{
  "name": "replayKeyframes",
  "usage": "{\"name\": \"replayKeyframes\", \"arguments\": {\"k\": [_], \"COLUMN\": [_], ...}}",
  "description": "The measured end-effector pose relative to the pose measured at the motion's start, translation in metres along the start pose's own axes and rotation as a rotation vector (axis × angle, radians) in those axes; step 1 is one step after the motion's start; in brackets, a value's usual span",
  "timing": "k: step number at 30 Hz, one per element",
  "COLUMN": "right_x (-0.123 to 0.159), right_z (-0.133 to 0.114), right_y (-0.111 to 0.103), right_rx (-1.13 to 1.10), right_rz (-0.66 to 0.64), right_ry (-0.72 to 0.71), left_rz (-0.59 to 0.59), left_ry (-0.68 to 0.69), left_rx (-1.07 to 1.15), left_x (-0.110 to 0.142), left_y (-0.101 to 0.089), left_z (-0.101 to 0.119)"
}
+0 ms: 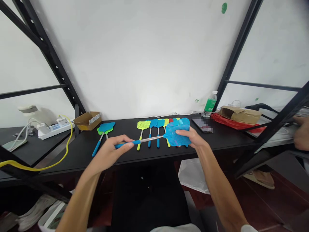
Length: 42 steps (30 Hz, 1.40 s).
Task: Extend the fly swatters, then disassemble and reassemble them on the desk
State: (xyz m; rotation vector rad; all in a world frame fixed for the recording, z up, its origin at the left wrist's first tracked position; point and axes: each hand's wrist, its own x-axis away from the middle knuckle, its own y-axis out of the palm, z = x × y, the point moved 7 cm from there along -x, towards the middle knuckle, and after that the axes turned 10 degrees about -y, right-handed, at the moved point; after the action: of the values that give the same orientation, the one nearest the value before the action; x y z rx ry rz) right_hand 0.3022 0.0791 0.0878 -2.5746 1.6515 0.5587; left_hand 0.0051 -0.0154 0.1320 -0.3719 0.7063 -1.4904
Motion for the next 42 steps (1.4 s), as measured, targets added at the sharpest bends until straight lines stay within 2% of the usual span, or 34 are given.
{"name": "replayKeyframes", "arguments": {"k": [3,7,9,11,15,17,20,24,31,37,39,42], "right_x": [0.001,0.002,0.0,-0.004,-0.01,-0.01,-0.01,-0.012,-0.015,-0.014,-0.014,-0.014], "right_z": [-0.002,-0.005,-0.004,-0.003,-0.005,-0.008,-0.011,-0.007,-0.002,-0.002,-0.001,-0.001], "right_y": [0.02,0.019,0.011,-0.003,-0.036,-0.046,-0.05,-0.043,-0.033,-0.032,-0.032,-0.032], "right_rx": [-0.026,0.019,0.06,0.085,0.076,0.074,0.081,0.083,0.122,0.144,0.14,0.133], "right_rz": [-0.071,-0.127,-0.155,-0.123,0.049,0.102,0.121,0.096,0.054,0.047,0.045,0.04], "right_ry": [-0.021,-0.027,-0.028,-0.025,-0.025,-0.037,-0.051,-0.049,-0.037,-0.035,-0.035,-0.038], "left_rz": [-0.014,-0.067,-0.098,-0.084,0.082,0.16,0.25,0.323,0.239,0.059,0.034,0.101], "left_ry": [-0.004,-0.046,-0.053,-0.043,-0.06,-0.094,-0.128,-0.09,-0.11,-0.115,-0.119,-0.101], "left_rx": [0.072,0.157,0.24,0.36,0.511,0.433,0.151,-0.187,-0.553,-0.685,-0.685,-0.703], "left_x": [-0.004,-0.004,-0.004,-0.007,-0.017,-0.024,-0.032,-0.036,-0.038,-0.039,-0.039,-0.04], "left_y": [0.016,0.022,0.022,0.018,0.001,-0.004,-0.002,0.014,0.042,0.072,0.075,0.061], "left_z": [0.004,-0.002,-0.007,-0.013,-0.04,-0.055,-0.072,-0.075,-0.082,-0.103,-0.105,-0.103]}}
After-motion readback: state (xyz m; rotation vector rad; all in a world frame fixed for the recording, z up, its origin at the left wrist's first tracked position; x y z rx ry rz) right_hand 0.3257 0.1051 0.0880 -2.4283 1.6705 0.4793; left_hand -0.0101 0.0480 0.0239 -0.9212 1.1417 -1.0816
